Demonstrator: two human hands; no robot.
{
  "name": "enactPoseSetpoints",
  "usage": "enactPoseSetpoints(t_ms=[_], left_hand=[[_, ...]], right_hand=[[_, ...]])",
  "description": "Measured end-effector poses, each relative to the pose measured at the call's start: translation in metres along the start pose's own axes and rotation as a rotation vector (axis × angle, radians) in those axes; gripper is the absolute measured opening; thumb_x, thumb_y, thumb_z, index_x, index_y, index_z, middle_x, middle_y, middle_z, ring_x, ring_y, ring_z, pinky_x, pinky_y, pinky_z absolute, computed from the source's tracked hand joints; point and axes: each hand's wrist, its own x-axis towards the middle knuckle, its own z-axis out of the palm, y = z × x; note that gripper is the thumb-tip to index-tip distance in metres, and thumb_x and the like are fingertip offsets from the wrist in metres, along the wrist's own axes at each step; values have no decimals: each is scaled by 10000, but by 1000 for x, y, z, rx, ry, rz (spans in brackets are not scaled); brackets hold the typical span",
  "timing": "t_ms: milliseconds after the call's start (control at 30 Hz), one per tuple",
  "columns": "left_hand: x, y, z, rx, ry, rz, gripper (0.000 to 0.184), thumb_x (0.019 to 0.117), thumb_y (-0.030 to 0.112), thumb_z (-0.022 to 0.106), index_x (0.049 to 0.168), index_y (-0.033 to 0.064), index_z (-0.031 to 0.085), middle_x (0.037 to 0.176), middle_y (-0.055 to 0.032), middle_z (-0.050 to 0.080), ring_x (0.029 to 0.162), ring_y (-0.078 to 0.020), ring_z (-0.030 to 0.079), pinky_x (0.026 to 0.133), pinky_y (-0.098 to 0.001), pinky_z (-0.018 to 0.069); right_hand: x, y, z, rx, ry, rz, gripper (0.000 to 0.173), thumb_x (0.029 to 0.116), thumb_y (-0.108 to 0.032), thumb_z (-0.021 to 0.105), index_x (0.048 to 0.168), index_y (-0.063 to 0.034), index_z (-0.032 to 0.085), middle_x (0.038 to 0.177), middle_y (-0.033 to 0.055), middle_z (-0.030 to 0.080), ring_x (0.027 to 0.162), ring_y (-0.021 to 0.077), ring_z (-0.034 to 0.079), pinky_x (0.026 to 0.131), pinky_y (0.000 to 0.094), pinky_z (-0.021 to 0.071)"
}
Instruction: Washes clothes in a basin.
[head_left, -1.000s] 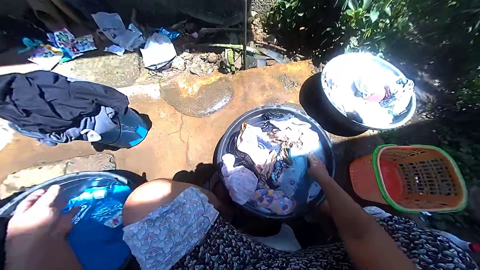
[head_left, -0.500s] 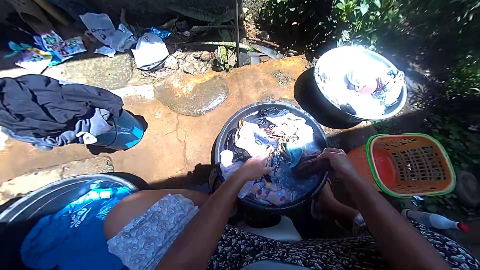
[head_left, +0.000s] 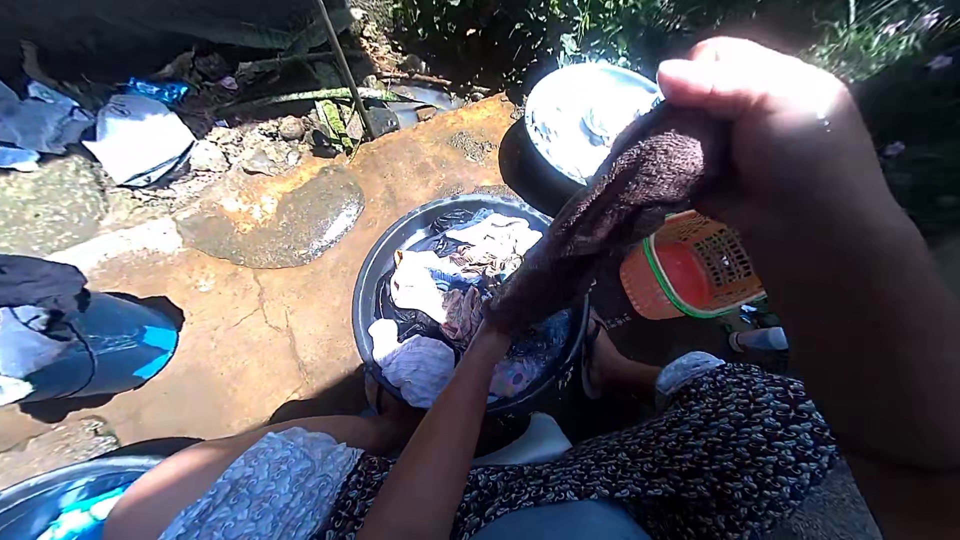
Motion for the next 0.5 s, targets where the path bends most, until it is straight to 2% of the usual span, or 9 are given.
enactPoseSetpoints(t_ms=[33,100,133,167,233,333,400,433,500], left_hand=[[1,5,-3,-96,36,9,290,1086,209,446,1330,105,564,1147,-73,668,1008,-156,641,848,-373,564],[2,9,-19,-182,107,33,324,1095,239,382,1331,115,565,1172,-81,673,1048,-183,639,886,-422,553],[3,10,-29,-186,169,56,343,1105,229,344,1353,96,539,1186,-97,665,1067,-193,632,911,-436,544],[5,13,-37,-154,231,77,354,1114,222,314,1365,74,514,1185,-109,661,1068,-194,637,916,-433,548],[8,24,-49,14,333,112,350,1119,189,330,1381,13,481,1186,-135,657,1056,-191,658,910,-415,570],[5,43,-46,352,457,134,331,1025,46,496,1348,-28,500,1143,-112,634,991,-120,644,862,-316,565],[8,49,-41,519,525,115,392,1000,33,526,1378,-60,485,1197,-172,627,1022,-164,640,881,-355,558],[11,48,-38,588,542,105,432,993,47,525,1403,-76,463,1241,-211,615,1071,-206,632,921,-395,541],[17,43,-29,681,546,79,486,1014,103,516,1446,-100,423,1327,-274,582,1191,-292,608,1026,-462,497]], right_hand=[[4,9,-1,23,-24,-13,203,1045,-147,554,847,-106,540,711,21,627,632,105,636,598,272,574],[8,40,-1,15,-30,21,185,1042,-186,582,891,-80,573,714,29,628,626,113,632,587,283,568],[10,61,-2,-19,-35,43,220,1041,-194,576,852,-86,548,701,23,590,619,110,591,582,281,526],[13,85,-1,-43,-18,77,251,1036,-195,578,818,-82,526,683,26,563,602,113,564,568,289,502],[17,137,-3,-94,43,236,241,1036,-240,581,874,-67,531,742,52,564,652,133,564,608,326,496],[21,217,-6,-121,122,366,204,1025,-213,586,992,-11,574,939,144,609,857,233,610,773,451,521],[19,247,-5,-312,34,394,285,1012,-223,634,1134,32,603,1070,222,646,1003,313,641,901,510,523],[16,254,-2,-415,-77,407,379,989,-245,673,1244,25,600,1201,243,641,1137,346,627,999,531,498],[8,268,10,-509,-315,368,709,870,-306,805,1454,-31,512,1465,256,496,1368,382,478,1140,551,391]])
